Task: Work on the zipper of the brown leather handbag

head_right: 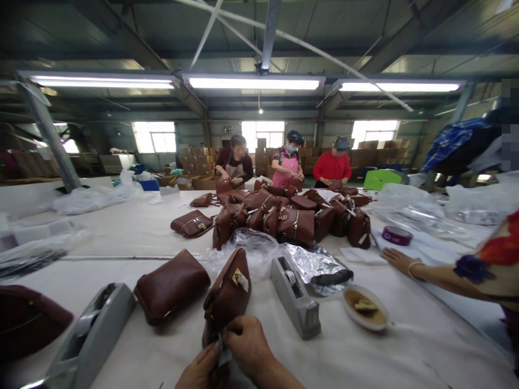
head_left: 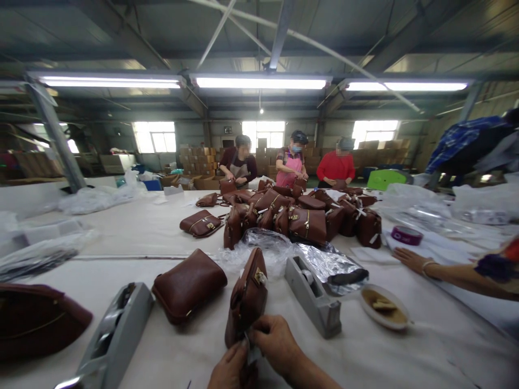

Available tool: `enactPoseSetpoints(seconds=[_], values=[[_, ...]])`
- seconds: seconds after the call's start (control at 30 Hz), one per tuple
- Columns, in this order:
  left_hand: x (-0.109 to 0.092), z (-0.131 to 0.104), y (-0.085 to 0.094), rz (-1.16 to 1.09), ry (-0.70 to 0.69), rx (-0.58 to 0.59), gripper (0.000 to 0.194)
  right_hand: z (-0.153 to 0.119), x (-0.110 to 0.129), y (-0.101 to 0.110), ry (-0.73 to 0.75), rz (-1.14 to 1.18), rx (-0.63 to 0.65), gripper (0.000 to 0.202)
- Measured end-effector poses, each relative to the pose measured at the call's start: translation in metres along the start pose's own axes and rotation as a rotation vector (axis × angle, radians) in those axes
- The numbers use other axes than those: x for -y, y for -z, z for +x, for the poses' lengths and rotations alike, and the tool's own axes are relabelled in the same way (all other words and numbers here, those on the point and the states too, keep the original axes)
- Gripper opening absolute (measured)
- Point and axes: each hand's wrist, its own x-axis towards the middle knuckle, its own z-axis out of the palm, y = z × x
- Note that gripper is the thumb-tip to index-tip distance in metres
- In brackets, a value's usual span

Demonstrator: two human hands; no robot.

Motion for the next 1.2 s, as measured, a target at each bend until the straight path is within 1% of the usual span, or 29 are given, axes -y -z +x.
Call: enactPoseSetpoints(seconds=[0.2, 0.27, 0.37, 0.47, 0.53, 0.67, 0.73, 0.9, 1.03, 1.1, 1.2], values=[[-0.006, -0.005, -0.004, 0.087, -0.069, -0.041, 0.048, 0.000, -0.004, -0.002, -0.011, 0.019, -0.010, 0.016], [-0.005, -0.004, -0.006, 0.106, -0.108, -0.044, 0.052, -0.002, -0.004, -0.003, -0.008, 0.008, -0.010, 0.016], [-0.001, -0.001, -0.007, 0.116, -0.181, -0.079, 0.060, -0.005, -0.001, -0.002, -0.006, -0.023, 0.005, 0.018], [0.001, 0.001, -0.008, 0.102, -0.217, -0.090, 0.061, -0.009, 0.004, 0.000, 0.031, -0.081, 0.020, 0.021], [0.001, 0.000, -0.010, 0.091, -0.217, -0.079, 0.060, -0.011, 0.009, 0.002, 0.046, -0.148, 0.015, 0.022], [0.001, -0.004, -0.014, 0.053, -0.247, -0.107, 0.061, -0.014, 0.020, 0.000, -0.001, -0.327, -0.043, 0.020], [0.002, -0.006, -0.016, 0.046, -0.260, -0.112, 0.061, -0.015, 0.025, -0.001, 0.008, -0.426, -0.048, 0.018], [0.004, -0.008, -0.016, 0.045, -0.270, -0.120, 0.061, -0.018, 0.025, -0.006, 0.189, -0.699, -0.037, 0.021], [0.003, -0.008, -0.016, 0.078, -0.300, -0.135, 0.060, -0.017, 0.016, -0.010, 0.245, -0.951, -0.030, 0.022], [0.001, -0.008, -0.015, 0.090, -0.297, -0.125, 0.062, -0.016, 0.013, -0.012, 0.282, -1.025, -0.008, 0.021], [-0.002, -0.008, -0.013, 0.058, -0.229, -0.084, 0.061, -0.014, 0.010, -0.013, 0.328, -1.056, -0.015, 0.020]])
